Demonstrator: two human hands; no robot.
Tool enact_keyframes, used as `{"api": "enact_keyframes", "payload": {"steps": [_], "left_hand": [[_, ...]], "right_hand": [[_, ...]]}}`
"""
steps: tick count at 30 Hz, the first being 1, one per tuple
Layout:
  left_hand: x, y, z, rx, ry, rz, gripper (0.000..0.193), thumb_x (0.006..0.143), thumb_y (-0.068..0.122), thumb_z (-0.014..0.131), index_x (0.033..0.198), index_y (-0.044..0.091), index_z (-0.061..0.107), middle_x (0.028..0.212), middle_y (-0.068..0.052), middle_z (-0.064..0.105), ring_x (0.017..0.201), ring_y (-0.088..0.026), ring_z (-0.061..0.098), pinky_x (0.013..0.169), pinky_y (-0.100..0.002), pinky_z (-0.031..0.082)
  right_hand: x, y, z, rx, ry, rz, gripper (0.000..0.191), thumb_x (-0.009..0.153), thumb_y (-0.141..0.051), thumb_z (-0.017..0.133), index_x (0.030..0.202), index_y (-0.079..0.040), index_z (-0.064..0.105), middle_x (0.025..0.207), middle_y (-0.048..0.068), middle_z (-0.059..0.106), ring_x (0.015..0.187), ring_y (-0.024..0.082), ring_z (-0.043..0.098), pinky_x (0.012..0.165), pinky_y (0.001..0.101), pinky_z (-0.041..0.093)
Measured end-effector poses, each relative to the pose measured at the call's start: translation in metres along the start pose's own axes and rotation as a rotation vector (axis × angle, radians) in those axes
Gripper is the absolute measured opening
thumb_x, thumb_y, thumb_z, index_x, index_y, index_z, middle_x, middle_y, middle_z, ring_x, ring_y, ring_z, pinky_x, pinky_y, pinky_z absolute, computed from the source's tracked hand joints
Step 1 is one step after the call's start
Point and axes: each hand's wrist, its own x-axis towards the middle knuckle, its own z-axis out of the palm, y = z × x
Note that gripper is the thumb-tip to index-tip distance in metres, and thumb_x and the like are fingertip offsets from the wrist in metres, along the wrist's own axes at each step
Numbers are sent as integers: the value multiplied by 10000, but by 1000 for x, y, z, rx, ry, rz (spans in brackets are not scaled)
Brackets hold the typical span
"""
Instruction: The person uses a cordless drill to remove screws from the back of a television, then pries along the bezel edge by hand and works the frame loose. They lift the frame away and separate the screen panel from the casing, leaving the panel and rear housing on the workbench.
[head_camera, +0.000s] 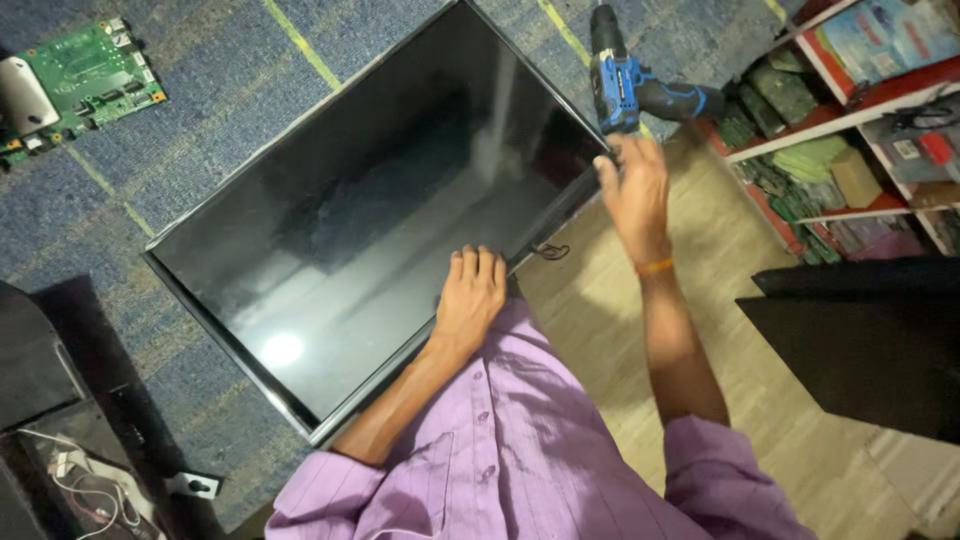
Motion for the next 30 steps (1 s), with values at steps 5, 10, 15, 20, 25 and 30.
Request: {"api": "enact_keyframes", "payload": {"steps": [5,10,15,20,25,30], "left_hand": [[-3,6,-3,-148,-80,-74,528,772,112,658,1262,-69,581,1295,-249,633,1228,-389,601,990,-398,500],[20,3,-33,-283,-196,-157,448,776,182,680,1168,-27,624,1156,-189,676,1102,-350,647,906,-408,514],[92,-14,-29,-624,-36,-257,324,951,294,703,1112,17,655,1038,-140,650,1001,-336,617,902,-459,506],[226,-23,37,-726,211,176,436,859,173,687,1275,47,646,1312,-127,655,1298,-353,580,1165,-471,362],[303,-34,90,-819,-488,353,412,768,418,813,1051,128,739,957,-71,761,1042,-275,677,1100,-558,272],[299,-37,103,-848,-538,351,371,698,514,835,847,179,779,801,-52,756,846,-269,686,901,-449,319]], "right_hand": [[34,100,49,117,-381,141,316,921,-154,779,1191,-4,712,950,136,701,839,255,693,751,388,547],[67,151,75,543,-861,462,353,840,-183,841,1126,-16,717,880,47,732,762,135,675,703,296,547],[83,178,84,949,-1186,530,339,797,-189,821,1068,-52,669,865,22,726,736,90,676,650,249,545],[73,193,91,882,-1291,460,305,870,-162,878,896,75,687,777,83,688,680,133,648,609,279,506],[61,196,92,938,-1375,600,286,812,-156,855,929,3,649,768,34,659,648,111,641,592,260,530],[56,188,91,885,-1338,662,263,781,-130,835,954,-25,666,802,17,684,682,84,648,586,252,538]]}}
